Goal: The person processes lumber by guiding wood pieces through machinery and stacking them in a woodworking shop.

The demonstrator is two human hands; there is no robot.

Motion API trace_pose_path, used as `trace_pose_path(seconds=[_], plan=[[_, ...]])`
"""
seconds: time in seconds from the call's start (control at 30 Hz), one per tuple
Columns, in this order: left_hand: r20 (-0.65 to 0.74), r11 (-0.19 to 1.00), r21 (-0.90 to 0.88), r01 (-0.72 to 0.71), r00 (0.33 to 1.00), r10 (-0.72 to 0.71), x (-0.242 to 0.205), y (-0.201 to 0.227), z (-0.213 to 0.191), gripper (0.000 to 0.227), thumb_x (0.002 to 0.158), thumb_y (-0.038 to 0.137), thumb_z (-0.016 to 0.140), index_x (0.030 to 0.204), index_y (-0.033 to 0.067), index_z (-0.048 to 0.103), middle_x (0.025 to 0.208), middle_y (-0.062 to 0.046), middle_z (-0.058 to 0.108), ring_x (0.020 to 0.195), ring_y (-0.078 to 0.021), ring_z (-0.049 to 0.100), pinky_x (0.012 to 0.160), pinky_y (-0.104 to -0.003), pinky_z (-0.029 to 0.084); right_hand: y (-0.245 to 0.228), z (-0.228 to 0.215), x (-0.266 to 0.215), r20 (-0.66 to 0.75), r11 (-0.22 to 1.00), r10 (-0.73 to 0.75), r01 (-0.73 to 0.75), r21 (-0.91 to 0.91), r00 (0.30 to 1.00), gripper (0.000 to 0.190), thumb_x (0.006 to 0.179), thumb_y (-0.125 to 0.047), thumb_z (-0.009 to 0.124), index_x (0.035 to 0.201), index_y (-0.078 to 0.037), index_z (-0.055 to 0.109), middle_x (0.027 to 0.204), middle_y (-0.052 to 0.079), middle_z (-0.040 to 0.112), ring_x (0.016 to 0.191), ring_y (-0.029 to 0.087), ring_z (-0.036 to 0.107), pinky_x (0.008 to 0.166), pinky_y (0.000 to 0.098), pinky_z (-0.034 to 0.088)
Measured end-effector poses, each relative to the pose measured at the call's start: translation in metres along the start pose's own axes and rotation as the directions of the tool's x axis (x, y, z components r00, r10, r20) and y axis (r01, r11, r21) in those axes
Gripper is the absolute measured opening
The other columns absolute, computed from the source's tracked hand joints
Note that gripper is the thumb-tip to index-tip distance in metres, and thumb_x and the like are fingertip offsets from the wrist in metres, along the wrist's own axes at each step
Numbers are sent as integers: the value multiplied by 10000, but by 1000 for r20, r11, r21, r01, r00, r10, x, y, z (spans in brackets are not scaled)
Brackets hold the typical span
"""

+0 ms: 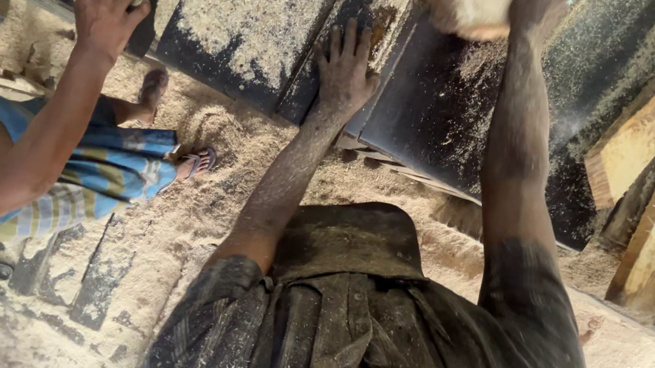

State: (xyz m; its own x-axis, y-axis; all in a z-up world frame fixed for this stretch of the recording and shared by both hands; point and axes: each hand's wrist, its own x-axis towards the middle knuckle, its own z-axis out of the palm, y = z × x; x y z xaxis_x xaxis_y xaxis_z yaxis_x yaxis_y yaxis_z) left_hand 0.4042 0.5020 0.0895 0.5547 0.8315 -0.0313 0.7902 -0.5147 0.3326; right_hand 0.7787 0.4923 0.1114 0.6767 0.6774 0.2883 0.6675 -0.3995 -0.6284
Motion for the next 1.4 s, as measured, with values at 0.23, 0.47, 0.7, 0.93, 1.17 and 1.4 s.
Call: trace_pose_path(seconds=[0.23,0.47,0.7,0.93,1.17,1.4], plan=[[-52,999,-33,-32,998,31,2,-3,10,1081,882,551,798,1638,124,153,1708,-206,32,1557,-501,101,1201,-777,100,20,-11,-17,-183,993,113,-104,56,977,758,1153,-549,517,1643,-53,219,1650,299,336,1470,469,380,1130,642,418],[44,997,-15,74,996,-73,-12,7,-16,995,974,615,691,1672,200,116,1729,-190,11,1585,-473,98,1258,-723,72,67,-87,-115,-118,946,320,-323,-8,940,893,1081,-656,487,1639,-19,204,1649,301,288,1489,449,385,1182,575,456],[77,993,53,107,991,-111,-92,-19,-6,1036,958,762,534,1672,173,69,1729,-186,-22,1607,-427,41,1272,-660,47,55,-111,-71,-71,978,185,-191,-82,980,1080,1010,-800,561,1629,13,208,1687,311,225,1530,448,317,1203,596,388],[75,978,150,144,985,-156,-184,-1,17,1104,912,874,404,1681,147,91,1754,-194,24,1627,-394,77,1284,-650,92,-34,-78,-99,248,951,160,-81,-299,956,1251,945,-808,747,1645,15,115,1649,394,178,1504,508,293,1197,614,334],[423,18,-906,423,904,62,-285,31,51,1209,699,592,793,1611,142,140,1496,-237,424,1339,-401,519,1118,-554,505,-141,-115,-360,383,927,330,-220,-303,863,1420,767,-762,792,1664,-20,-22,1637,447,141,1287,528,525,1045,599,494],[538,-264,-813,519,843,2,-517,-26,18,946,742,194,754,1575,36,335,1269,-253,623,1092,-333,632,955,-453,556,-159,-170,-584,529,851,270,-456,259,805,1373,648,-466,866,1690,-90,54,1738,213,146,1402,416,500,1074,485,554]])
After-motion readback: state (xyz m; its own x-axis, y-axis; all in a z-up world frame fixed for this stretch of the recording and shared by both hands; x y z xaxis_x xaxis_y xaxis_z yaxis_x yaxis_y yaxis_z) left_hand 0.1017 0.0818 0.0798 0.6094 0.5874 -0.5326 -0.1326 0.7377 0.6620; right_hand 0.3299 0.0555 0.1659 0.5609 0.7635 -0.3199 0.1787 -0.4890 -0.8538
